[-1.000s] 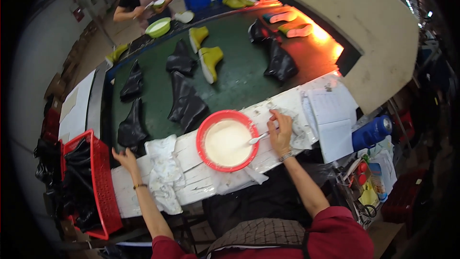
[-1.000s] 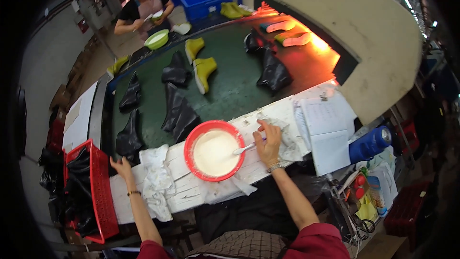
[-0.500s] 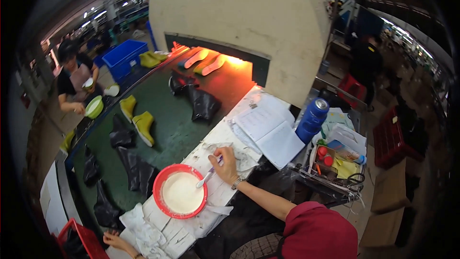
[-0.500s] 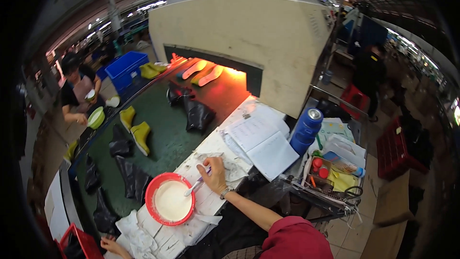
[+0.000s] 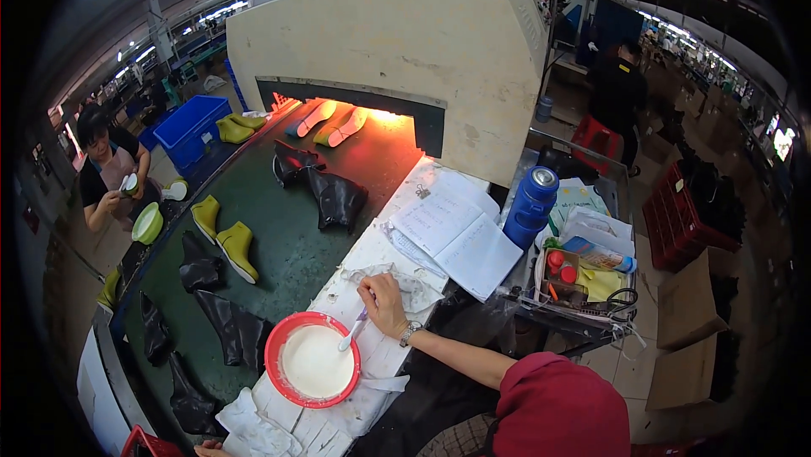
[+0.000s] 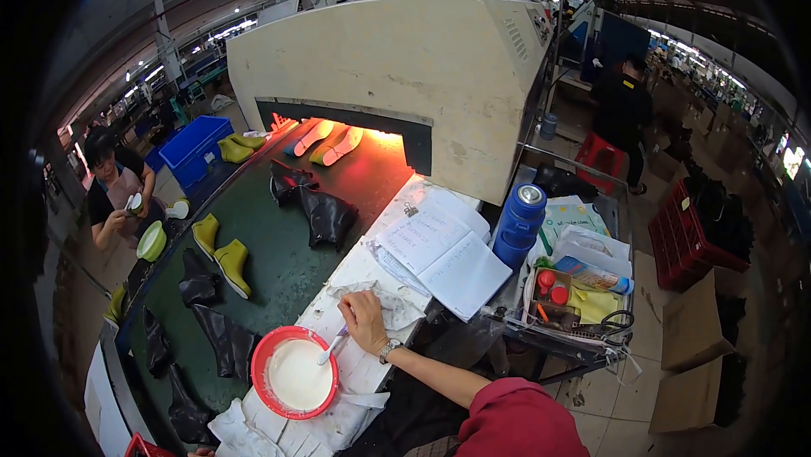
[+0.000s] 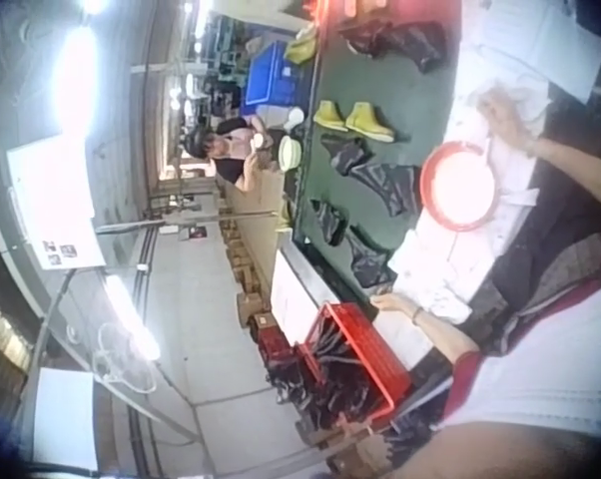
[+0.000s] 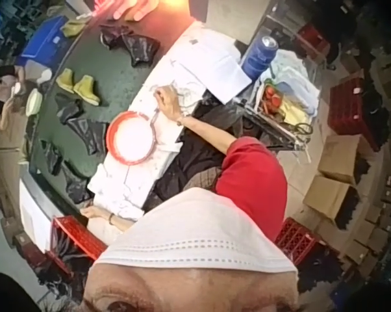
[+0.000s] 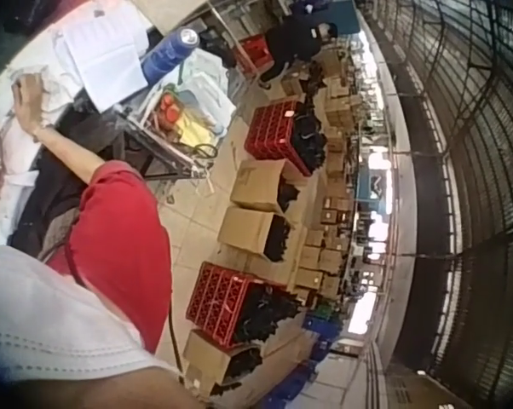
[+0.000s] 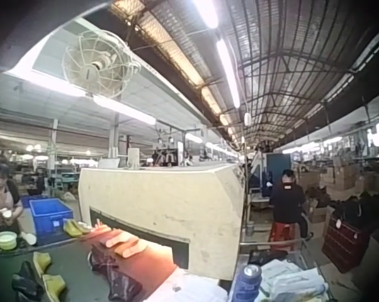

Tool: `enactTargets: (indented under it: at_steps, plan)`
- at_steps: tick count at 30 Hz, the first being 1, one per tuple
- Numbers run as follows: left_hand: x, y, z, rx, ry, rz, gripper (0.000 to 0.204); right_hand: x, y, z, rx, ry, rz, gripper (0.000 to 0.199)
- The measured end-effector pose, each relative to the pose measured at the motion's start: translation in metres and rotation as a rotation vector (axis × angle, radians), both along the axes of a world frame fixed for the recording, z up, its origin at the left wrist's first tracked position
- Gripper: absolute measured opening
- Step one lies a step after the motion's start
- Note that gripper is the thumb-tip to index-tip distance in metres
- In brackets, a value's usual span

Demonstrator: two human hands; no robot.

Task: The worker is applying white glue to the edges and seams of black leather boot uppers using a toothbrush-like applicator tool at a factory workbench.

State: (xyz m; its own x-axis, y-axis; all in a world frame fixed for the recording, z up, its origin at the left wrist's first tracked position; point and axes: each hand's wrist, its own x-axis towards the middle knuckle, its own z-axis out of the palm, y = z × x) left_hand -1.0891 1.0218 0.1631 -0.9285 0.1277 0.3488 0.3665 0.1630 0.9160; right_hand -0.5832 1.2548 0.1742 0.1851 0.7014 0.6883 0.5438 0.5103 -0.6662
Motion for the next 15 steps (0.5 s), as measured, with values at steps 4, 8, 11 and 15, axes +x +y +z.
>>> enactTargets:
  at_steps: [4, 8, 11, 15]
  plan:
    - [0.001, -0.002, 0.0, -0.057, 0.13, -0.055, 0.041, 0.002, -0.003, 0.004, 0.017, -0.044, -0.005, 0.008]
    - [-0.004, 0.0, -0.005, -0.011, 0.099, -0.039, 0.041, 0.001, -0.005, 0.005, -0.03, -0.067, 0.017, 0.01]
    - [0.006, 0.007, 0.004, -0.016, 0.112, -0.041, 0.041, 0.004, -0.005, 0.003, -0.017, -0.084, 0.018, 0.009]
    - [0.009, 0.003, 0.01, -0.11, 0.131, -0.019, 0.039, 0.0, -0.006, 0.003, 0.006, -0.097, 0.017, 0.009]
